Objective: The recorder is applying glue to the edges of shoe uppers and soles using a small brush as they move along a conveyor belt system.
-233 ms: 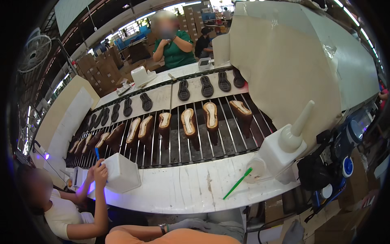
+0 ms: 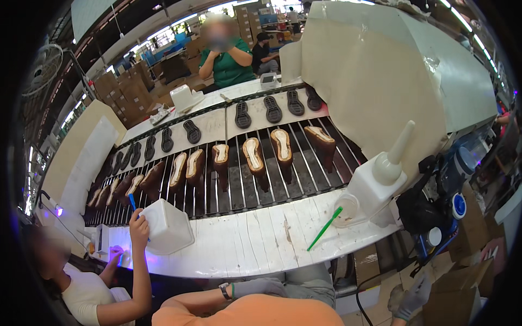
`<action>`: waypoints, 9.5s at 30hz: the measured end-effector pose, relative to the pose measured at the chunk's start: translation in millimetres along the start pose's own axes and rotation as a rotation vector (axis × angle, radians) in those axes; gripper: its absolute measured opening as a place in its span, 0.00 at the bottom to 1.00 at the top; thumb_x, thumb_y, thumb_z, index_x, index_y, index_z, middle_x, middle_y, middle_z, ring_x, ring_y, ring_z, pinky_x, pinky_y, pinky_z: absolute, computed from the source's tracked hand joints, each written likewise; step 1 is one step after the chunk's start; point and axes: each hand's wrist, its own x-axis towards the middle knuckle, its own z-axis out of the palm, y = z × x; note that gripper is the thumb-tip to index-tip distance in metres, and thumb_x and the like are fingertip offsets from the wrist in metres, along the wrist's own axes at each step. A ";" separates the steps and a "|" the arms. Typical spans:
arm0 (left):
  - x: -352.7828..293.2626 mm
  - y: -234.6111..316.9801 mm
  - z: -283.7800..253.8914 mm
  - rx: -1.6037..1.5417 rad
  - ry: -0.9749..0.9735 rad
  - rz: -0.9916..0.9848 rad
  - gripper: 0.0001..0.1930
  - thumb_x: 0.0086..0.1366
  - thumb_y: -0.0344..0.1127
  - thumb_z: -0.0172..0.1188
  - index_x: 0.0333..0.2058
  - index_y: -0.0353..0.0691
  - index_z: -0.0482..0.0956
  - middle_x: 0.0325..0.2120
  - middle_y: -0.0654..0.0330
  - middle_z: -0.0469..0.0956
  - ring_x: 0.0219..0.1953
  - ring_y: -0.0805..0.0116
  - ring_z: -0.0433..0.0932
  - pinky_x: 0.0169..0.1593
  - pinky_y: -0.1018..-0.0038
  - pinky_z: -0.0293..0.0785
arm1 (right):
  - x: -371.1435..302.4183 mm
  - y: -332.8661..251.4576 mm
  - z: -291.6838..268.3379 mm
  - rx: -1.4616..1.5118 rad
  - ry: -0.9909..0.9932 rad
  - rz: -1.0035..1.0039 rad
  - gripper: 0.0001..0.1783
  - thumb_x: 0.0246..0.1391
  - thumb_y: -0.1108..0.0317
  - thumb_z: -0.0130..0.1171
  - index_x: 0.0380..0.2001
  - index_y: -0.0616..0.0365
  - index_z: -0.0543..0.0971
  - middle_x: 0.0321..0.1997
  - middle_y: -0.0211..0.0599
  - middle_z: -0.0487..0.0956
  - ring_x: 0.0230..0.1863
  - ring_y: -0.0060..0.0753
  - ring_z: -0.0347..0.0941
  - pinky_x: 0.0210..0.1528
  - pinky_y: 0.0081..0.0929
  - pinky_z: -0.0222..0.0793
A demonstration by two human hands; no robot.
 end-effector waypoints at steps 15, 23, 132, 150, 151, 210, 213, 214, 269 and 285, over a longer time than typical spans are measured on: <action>39.5 0.3 10.3 0.600 0.550 -0.386 0.11 0.66 0.41 0.54 0.36 0.42 0.80 0.33 0.56 0.79 0.38 0.55 0.79 0.42 0.61 0.75 | 161.8 -228.4 -21.4 0.374 0.436 -0.992 0.17 0.56 0.83 0.54 0.50 0.66 0.77 0.49 0.50 0.80 0.49 0.49 0.78 0.52 0.39 0.74; 44.7 9.8 -37.4 0.404 0.783 -0.354 0.16 0.68 0.48 0.56 0.44 0.44 0.81 0.37 0.56 0.80 0.42 0.56 0.77 0.47 0.62 0.72 | 110.8 -378.5 58.7 0.862 -0.060 -1.535 0.20 0.49 0.77 0.59 0.48 0.59 0.79 0.46 0.39 0.82 0.44 0.39 0.80 0.44 0.30 0.76; 100.8 -14.8 -105.7 0.918 1.069 -0.658 0.44 0.60 0.58 0.61 0.66 0.34 0.59 0.66 0.34 0.54 0.68 0.36 0.55 0.70 0.43 0.43 | 0.7 -246.8 177.2 1.185 -0.796 0.623 0.18 0.64 0.69 0.53 0.53 0.66 0.76 0.33 0.26 0.77 0.31 0.12 0.63 0.33 0.14 0.56; 74.3 -17.1 -97.2 -0.279 1.742 -0.071 0.30 0.55 0.36 0.73 0.53 0.30 0.72 0.47 0.53 0.79 0.49 0.63 0.78 0.56 0.68 0.73 | 127.5 -203.6 126.2 0.417 -0.470 -0.117 0.11 0.53 0.70 0.61 0.39 0.62 0.79 0.32 0.45 0.82 0.34 0.41 0.80 0.39 0.34 0.73; 72.2 -13.7 -88.2 -0.232 1.751 -0.298 0.31 0.54 0.34 0.73 0.54 0.30 0.72 0.49 0.52 0.78 0.50 0.64 0.77 0.57 0.68 0.73 | 124.9 -203.5 129.4 0.345 -0.499 -0.142 0.11 0.52 0.70 0.62 0.38 0.63 0.79 0.33 0.47 0.82 0.34 0.42 0.80 0.39 0.34 0.73; 139.2 -89.2 8.6 0.347 1.654 0.168 0.33 0.59 0.30 0.68 0.61 0.44 0.64 0.63 0.52 0.65 0.67 0.53 0.62 0.71 0.50 0.54 | 37.6 -280.5 114.5 0.845 -1.125 -0.123 0.13 0.51 0.81 0.63 0.42 0.63 0.84 0.33 0.34 0.81 0.30 0.17 0.72 0.33 0.17 0.66; 145.6 -85.3 3.8 0.386 1.721 0.216 0.32 0.58 0.31 0.69 0.60 0.45 0.64 0.62 0.53 0.67 0.66 0.49 0.64 0.70 0.45 0.48 | 42.8 -279.9 129.8 0.792 -1.079 -0.138 0.12 0.52 0.80 0.63 0.42 0.64 0.84 0.32 0.33 0.81 0.31 0.17 0.71 0.34 0.17 0.66; 148.2 -83.9 3.4 0.391 1.746 0.214 0.30 0.59 0.32 0.68 0.58 0.47 0.65 0.62 0.55 0.68 0.66 0.49 0.64 0.70 0.40 0.39 | 43.8 -279.6 137.1 0.799 -1.057 -0.145 0.12 0.52 0.79 0.63 0.42 0.64 0.84 0.31 0.34 0.81 0.29 0.17 0.70 0.33 0.17 0.65; 114.7 -30.4 -46.6 0.437 1.438 0.039 0.34 0.57 0.36 0.69 0.61 0.42 0.64 0.57 0.53 0.72 0.58 0.53 0.72 0.66 0.48 0.51 | 65.8 -288.6 75.4 0.861 -1.115 -0.734 0.15 0.43 0.81 0.65 0.38 0.62 0.85 0.31 0.41 0.82 0.29 0.29 0.77 0.31 0.21 0.69; 120.7 -14.5 -53.9 0.117 1.446 0.126 0.33 0.55 0.35 0.68 0.60 0.43 0.67 0.55 0.57 0.72 0.55 0.55 0.71 0.60 0.58 0.62 | 61.1 -304.4 72.2 1.001 -1.211 -0.288 0.10 0.51 0.81 0.60 0.37 0.68 0.84 0.28 0.32 0.80 0.30 0.16 0.70 0.32 0.16 0.63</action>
